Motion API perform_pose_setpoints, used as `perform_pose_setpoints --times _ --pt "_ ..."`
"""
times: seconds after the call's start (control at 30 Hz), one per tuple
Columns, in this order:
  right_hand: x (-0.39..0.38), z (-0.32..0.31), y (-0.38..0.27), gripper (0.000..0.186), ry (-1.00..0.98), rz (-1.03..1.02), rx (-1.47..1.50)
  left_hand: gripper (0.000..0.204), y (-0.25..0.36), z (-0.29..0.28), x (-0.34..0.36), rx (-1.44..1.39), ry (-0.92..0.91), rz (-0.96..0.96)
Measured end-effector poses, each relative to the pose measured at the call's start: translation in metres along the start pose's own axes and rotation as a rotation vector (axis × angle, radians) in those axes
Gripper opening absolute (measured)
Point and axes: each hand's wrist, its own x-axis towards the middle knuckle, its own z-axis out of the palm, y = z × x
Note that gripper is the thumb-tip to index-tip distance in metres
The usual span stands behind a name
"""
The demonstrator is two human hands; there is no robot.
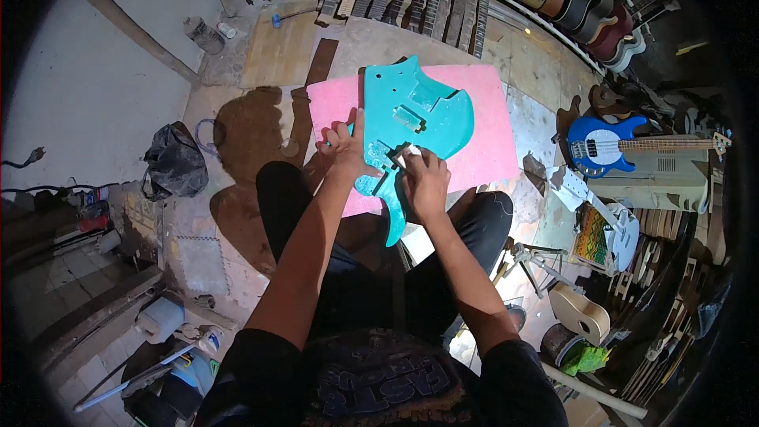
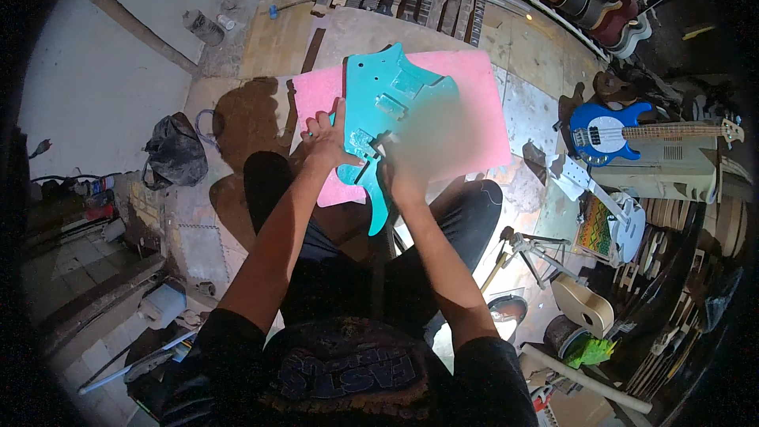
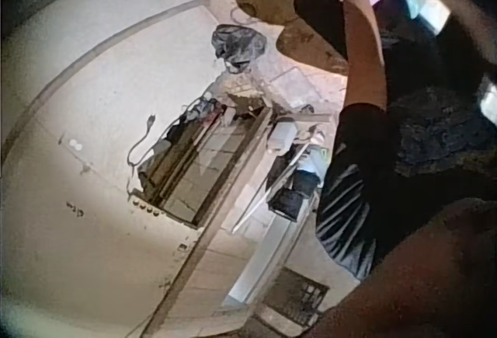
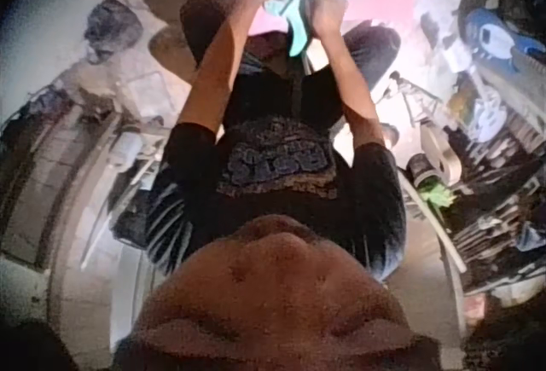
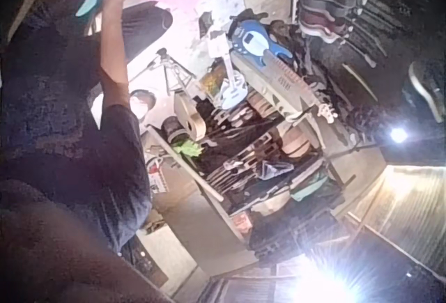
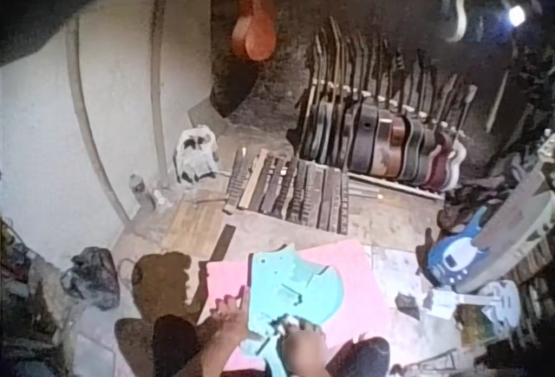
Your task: The person sands the flat surface and the contoured edges of a teal guitar body using a sanding block, then wipes the dust away with a cloth.
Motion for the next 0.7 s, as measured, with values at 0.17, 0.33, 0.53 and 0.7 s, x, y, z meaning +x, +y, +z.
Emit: perform_pose_setpoints --times 0.17,0.33,0.53,0.7 --pt "-0.055 -0.003 -0.014 0.058 -0.086 -0.17 -0.067 0.158 -0.001 0.001 0.003 0.028 -0.015 -0.02" --pt "-0.024 -0.001 -0.021 0.058 0.034 -0.232 -0.024 0.157 0.004 0.0 0.001 0.093 -0.035 -0.032" --pt "-0.022 0.001 -0.014 0.059 -0.052 -0.133 0.004 0.158 0.004 0.0 0.001 0.108 -0.009 -0.015" --pt "-0.059 -0.004 -0.016 0.059 -0.101 -0.195 -0.04 0.158 0.002 0.0 -0.001 0.089 0.024 -0.033"
